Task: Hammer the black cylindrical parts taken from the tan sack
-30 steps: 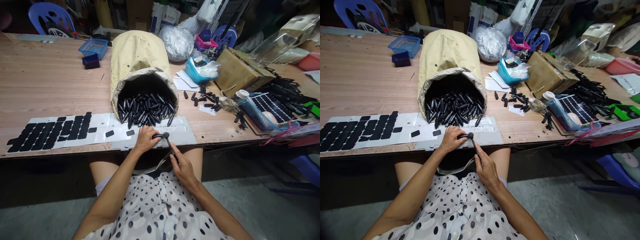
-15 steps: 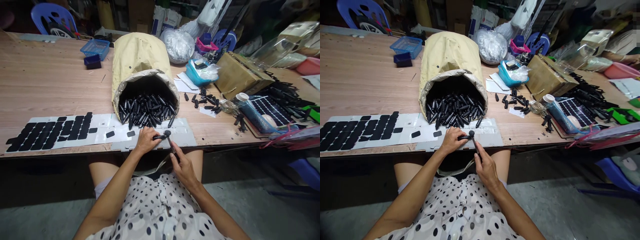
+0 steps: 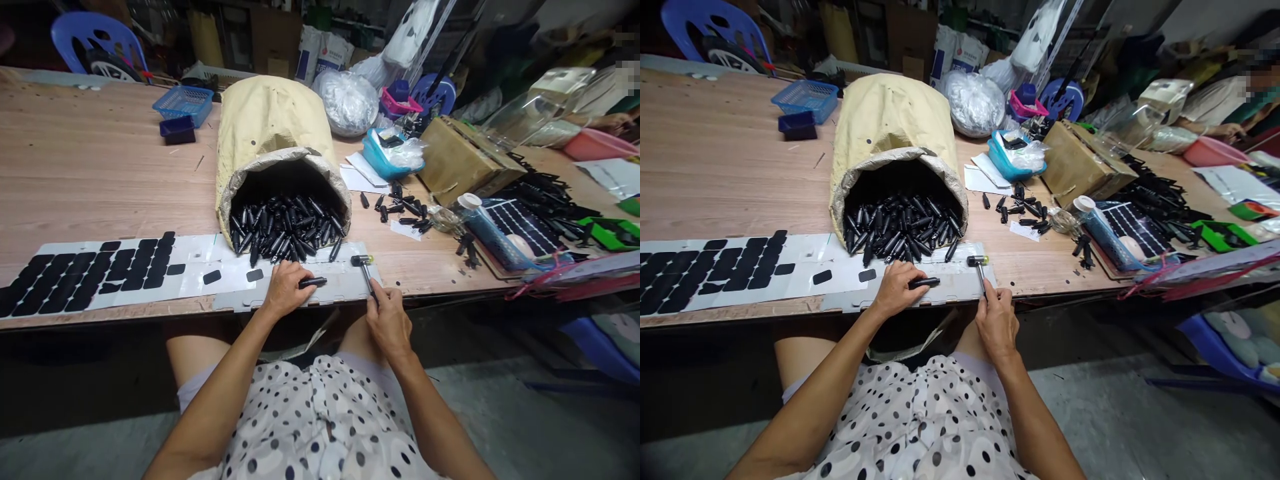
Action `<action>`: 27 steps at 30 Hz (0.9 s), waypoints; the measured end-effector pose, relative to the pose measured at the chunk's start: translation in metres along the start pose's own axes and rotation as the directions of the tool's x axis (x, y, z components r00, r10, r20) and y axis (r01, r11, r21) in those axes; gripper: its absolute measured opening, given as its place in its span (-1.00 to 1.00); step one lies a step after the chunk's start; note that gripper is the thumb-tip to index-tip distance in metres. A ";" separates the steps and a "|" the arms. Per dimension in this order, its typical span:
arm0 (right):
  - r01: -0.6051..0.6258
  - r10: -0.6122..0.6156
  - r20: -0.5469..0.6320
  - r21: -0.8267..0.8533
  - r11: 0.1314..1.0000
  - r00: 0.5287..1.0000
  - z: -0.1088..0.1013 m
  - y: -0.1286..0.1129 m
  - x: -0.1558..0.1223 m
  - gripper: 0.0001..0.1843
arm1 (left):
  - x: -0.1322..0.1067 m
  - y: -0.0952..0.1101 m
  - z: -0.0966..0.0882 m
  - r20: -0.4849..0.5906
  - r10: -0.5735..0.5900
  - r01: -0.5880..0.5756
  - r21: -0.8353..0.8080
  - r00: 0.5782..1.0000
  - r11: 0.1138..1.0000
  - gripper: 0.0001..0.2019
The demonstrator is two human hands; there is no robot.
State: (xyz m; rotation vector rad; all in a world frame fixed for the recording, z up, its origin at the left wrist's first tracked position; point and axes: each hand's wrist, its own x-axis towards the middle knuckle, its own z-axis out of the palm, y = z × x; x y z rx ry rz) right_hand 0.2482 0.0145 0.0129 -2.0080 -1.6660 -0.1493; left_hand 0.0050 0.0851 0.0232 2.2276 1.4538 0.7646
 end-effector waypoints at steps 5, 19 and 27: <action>0.011 -0.009 0.084 -0.022 1.000 0.996 -0.003 -0.005 0.000 -0.55 | -0.001 0.000 -0.002 0.003 -0.001 0.001 0.002 1.000 1.000 -0.88; -0.082 0.045 0.124 0.310 0.947 0.991 -0.001 0.008 0.029 -0.68 | -0.010 0.003 -0.009 0.053 0.119 -0.120 0.026 0.991 0.992 -0.85; -0.101 0.065 0.119 0.328 0.939 0.991 -0.002 0.007 0.027 -0.67 | -0.063 0.002 -0.023 0.147 0.236 -0.248 0.072 0.961 0.966 -0.89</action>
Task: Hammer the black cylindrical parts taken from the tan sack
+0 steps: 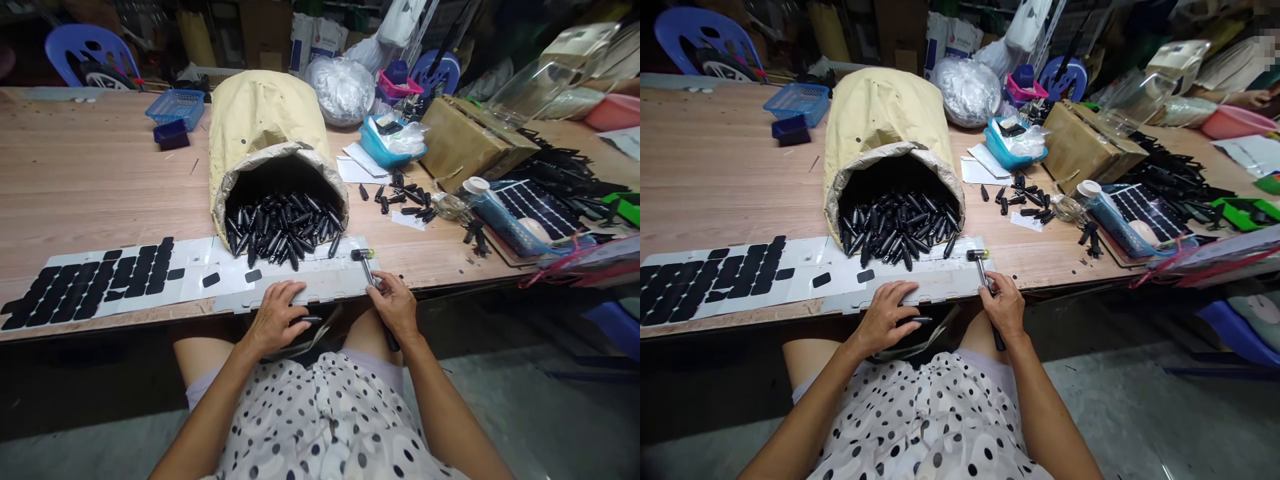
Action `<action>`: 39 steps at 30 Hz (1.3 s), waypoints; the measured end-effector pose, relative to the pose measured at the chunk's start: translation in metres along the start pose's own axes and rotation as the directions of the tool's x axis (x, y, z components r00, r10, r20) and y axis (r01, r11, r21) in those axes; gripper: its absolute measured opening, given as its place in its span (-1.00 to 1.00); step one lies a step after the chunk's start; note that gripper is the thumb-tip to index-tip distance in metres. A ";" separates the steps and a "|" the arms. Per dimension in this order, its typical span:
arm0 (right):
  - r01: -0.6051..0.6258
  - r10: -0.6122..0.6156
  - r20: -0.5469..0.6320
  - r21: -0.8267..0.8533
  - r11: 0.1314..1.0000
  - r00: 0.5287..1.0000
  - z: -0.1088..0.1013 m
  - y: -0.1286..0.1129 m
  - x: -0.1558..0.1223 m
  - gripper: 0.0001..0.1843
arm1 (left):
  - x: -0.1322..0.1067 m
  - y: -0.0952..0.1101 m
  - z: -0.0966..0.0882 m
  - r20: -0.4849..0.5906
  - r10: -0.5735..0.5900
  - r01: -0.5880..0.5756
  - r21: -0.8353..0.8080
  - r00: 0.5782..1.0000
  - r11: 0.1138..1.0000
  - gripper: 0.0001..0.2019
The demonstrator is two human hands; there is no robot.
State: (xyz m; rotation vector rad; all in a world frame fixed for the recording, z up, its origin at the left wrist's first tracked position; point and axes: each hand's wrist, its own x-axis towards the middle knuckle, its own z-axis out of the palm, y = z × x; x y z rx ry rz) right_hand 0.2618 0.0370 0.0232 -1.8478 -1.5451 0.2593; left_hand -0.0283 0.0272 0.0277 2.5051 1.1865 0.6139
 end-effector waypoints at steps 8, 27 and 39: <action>-0.010 0.010 -0.005 -0.025 1.000 1.000 -0.001 0.000 0.000 -0.64 | -0.024 0.012 0.019 0.049 -0.049 0.042 0.140 0.998 0.989 -0.92; -0.022 0.022 -0.029 -0.022 1.000 0.999 0.001 0.001 0.001 -0.58 | -0.021 0.016 0.031 -0.155 -0.063 0.081 0.116 0.986 0.990 -0.93; -0.008 0.006 -0.040 -0.036 0.999 0.999 0.005 0.006 0.001 -0.59 | 0.079 0.001 0.007 -0.388 -0.643 0.681 -0.053 0.660 0.731 -0.76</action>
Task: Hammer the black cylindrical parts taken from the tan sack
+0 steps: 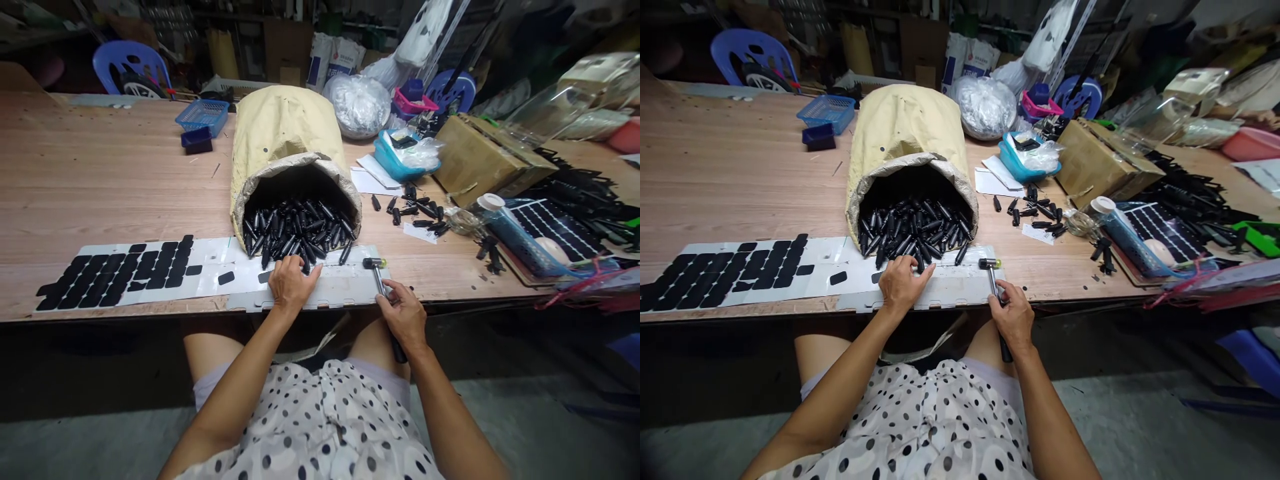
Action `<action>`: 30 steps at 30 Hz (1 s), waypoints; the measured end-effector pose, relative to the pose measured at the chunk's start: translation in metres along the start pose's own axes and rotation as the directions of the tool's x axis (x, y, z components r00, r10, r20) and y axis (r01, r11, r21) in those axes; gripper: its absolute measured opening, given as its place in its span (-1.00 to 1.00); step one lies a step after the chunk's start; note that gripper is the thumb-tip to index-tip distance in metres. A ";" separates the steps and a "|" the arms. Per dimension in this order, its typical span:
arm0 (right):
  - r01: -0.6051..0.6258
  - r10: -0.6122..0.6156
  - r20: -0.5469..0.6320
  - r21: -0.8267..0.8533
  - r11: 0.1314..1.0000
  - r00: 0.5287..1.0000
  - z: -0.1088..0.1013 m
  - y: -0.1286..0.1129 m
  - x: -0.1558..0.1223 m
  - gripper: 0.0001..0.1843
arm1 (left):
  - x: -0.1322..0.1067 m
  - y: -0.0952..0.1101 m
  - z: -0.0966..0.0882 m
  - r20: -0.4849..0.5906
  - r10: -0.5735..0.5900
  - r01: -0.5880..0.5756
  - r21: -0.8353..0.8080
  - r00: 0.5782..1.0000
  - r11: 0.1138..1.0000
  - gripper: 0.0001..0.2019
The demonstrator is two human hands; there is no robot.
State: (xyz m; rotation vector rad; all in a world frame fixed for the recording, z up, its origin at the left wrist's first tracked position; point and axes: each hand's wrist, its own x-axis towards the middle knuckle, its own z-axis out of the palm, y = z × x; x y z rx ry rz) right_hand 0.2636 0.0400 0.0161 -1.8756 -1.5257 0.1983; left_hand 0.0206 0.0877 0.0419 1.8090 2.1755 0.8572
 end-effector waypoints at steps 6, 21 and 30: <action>-0.008 0.008 0.009 0.001 1.000 1.000 -0.002 -0.005 -0.001 -0.59 | 0.002 -0.004 0.009 -0.008 -0.010 0.011 0.054 1.000 0.998 -0.88; -0.072 0.071 0.014 0.283 0.956 0.997 -0.005 -0.010 -0.007 -0.61 | -0.003 -0.031 -0.003 0.257 0.364 -0.323 -0.191 0.895 0.927 -0.83; -0.036 -0.095 0.208 0.550 0.835 0.973 -0.003 -0.048 -0.035 -0.53 | -0.001 -0.027 -0.006 0.301 0.301 -0.245 -0.212 0.905 0.946 -0.85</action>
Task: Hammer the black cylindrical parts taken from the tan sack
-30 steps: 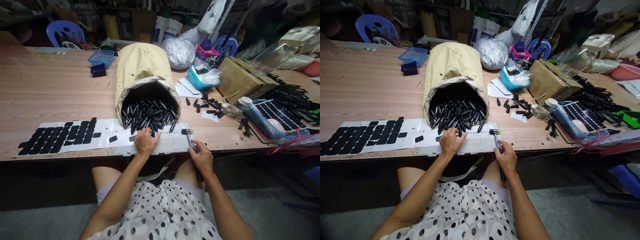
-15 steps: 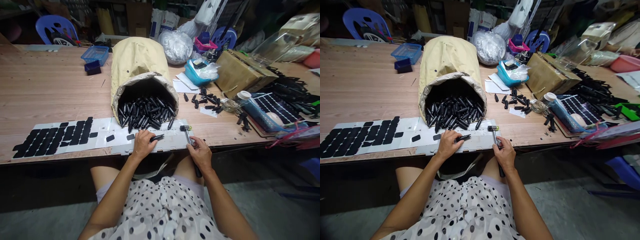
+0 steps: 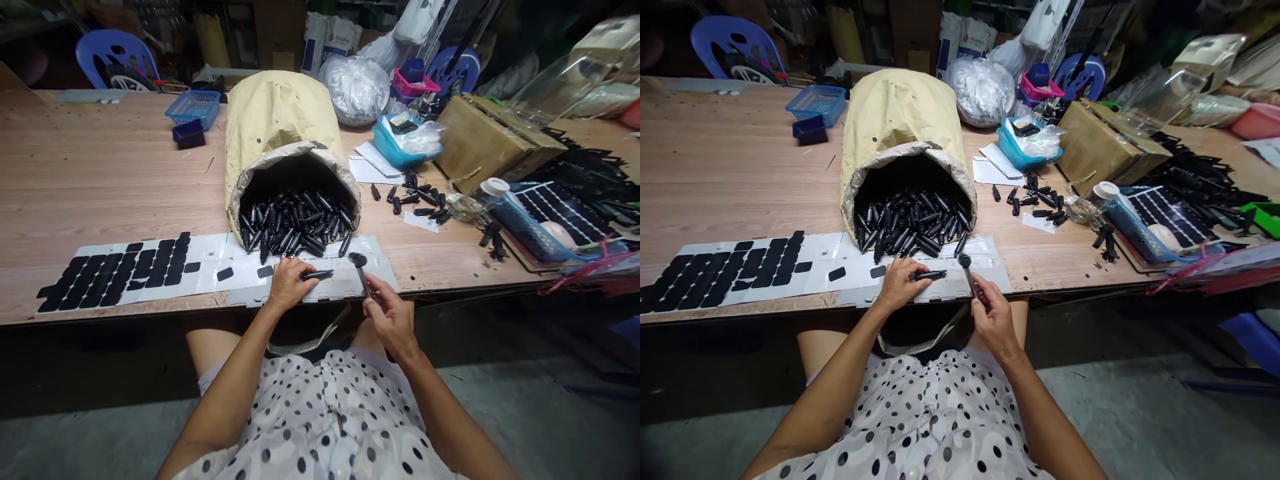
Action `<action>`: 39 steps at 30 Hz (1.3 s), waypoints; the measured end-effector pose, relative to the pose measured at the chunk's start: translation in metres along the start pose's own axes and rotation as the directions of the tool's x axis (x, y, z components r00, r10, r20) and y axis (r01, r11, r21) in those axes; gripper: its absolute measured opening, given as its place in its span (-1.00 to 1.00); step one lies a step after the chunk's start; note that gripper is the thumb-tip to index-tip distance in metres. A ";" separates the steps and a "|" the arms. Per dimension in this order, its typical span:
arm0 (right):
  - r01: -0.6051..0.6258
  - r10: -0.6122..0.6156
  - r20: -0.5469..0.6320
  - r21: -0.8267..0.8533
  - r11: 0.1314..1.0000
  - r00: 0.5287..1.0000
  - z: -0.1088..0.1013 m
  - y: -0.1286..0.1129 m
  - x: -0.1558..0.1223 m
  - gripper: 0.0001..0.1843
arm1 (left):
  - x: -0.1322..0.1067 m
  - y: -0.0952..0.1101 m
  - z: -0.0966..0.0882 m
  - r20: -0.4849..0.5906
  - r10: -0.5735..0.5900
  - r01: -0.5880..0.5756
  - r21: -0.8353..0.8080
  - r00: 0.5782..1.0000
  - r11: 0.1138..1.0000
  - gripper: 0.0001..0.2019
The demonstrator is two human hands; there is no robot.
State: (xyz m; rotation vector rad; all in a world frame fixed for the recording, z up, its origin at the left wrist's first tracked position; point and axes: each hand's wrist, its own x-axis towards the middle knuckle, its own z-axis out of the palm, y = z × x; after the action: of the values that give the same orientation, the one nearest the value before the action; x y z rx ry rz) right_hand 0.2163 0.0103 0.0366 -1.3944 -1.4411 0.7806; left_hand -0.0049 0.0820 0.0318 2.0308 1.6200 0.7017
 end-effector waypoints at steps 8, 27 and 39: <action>0.182 -0.163 0.112 -0.198 0.963 0.980 0.022 -0.018 0.001 -0.57 | 0.001 0.006 -0.002 0.009 -0.063 0.063 -0.017 0.998 0.998 -0.86; 0.317 -0.263 0.234 -0.237 0.918 0.936 0.042 -0.017 -0.001 -0.53 | 0.002 0.002 0.001 0.026 -0.028 0.028 -0.017 0.999 0.999 -0.90; 0.058 -0.160 -0.086 -0.687 0.724 0.983 -0.004 0.018 0.019 -0.60 | 0.001 0.000 0.003 -0.004 -0.005 0.005 0.004 1.000 1.000 -0.86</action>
State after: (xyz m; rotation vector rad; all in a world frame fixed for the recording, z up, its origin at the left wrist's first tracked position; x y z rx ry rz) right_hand 0.2281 0.0313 0.0254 -1.8395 -1.7684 0.0316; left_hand -0.0029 0.0830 0.0292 2.0285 1.6291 0.7016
